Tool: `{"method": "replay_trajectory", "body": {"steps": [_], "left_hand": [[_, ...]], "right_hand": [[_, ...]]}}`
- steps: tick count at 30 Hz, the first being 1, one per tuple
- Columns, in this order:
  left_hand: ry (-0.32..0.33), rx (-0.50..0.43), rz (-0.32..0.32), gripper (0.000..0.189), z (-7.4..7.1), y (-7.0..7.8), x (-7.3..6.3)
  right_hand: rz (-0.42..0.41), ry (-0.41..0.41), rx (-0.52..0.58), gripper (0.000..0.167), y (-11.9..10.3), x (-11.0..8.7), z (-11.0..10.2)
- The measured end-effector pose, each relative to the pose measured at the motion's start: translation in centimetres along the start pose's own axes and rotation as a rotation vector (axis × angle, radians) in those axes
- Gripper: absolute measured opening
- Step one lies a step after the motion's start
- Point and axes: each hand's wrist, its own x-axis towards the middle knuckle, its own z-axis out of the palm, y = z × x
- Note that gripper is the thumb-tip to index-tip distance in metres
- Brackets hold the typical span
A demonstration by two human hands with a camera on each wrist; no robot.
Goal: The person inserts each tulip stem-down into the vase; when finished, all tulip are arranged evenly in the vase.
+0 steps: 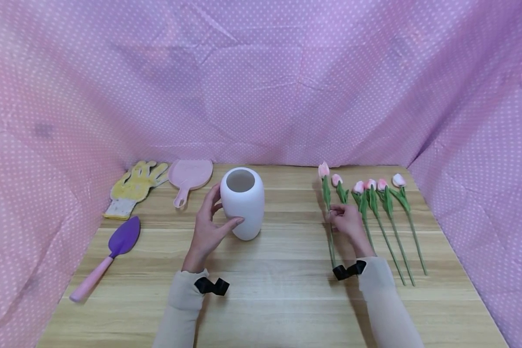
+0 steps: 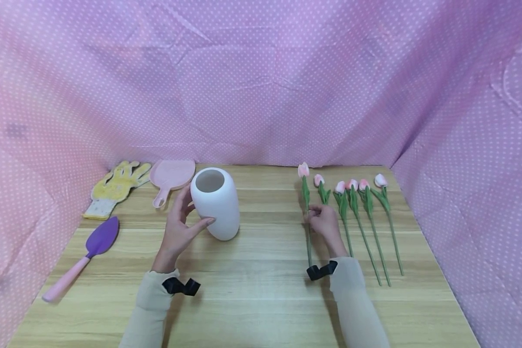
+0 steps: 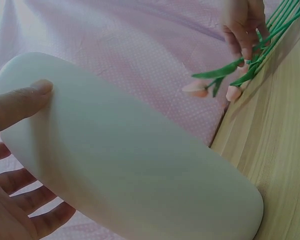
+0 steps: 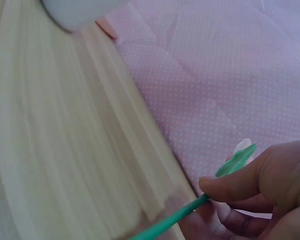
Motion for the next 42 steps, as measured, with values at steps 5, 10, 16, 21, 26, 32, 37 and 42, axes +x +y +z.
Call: {"method": "replay_trajectory", "body": {"steps": [5, 10, 16, 21, 26, 32, 37, 42], "left_hand": [[0.003, 0.001, 0.0, 0.093, 0.0, -0.1, 0.0], [0.01, 0.003, 0.024, 0.094, 0.1, -0.1, -0.1], [0.015, 0.009, 0.035, 0.096, 0.1, -0.2, -0.1], [0.015, 0.01, 0.013, 0.095, 0.0, -0.1, 0.0], [0.012, 0.008, 0.004, 0.093, 0.0, 0.0, 0.0], [0.005, 0.008, -0.002, 0.095, 0.0, 0.0, 0.1], [0.008, 0.021, -0.001, 0.095, 0.0, -0.1, 0.0], [0.005, 0.03, -0.001, 0.095, -0.1, -0.1, 0.0]], "right_hand": [[-0.025, 0.012, 0.08, 0.039, -0.7, -0.3, -0.3], [-0.055, 0.041, 0.131, 0.037, -1.2, -0.3, -0.5], [-0.092, 0.069, 0.188, 0.038, -2.1, -0.7, -0.7], [-0.108, 0.075, 0.278, 0.038, -3.1, -0.9, -0.9], [-0.095, 0.06, 0.386, 0.04, -4.1, -1.0, -1.2], [-0.07, 0.089, 0.567, 0.032, -5.3, -1.0, -1.3], [-0.054, 0.152, 0.704, 0.025, -6.2, -1.0, -1.5], [-0.038, 0.182, 0.83, 0.02, -7.0, -1.1, -1.9]]}}
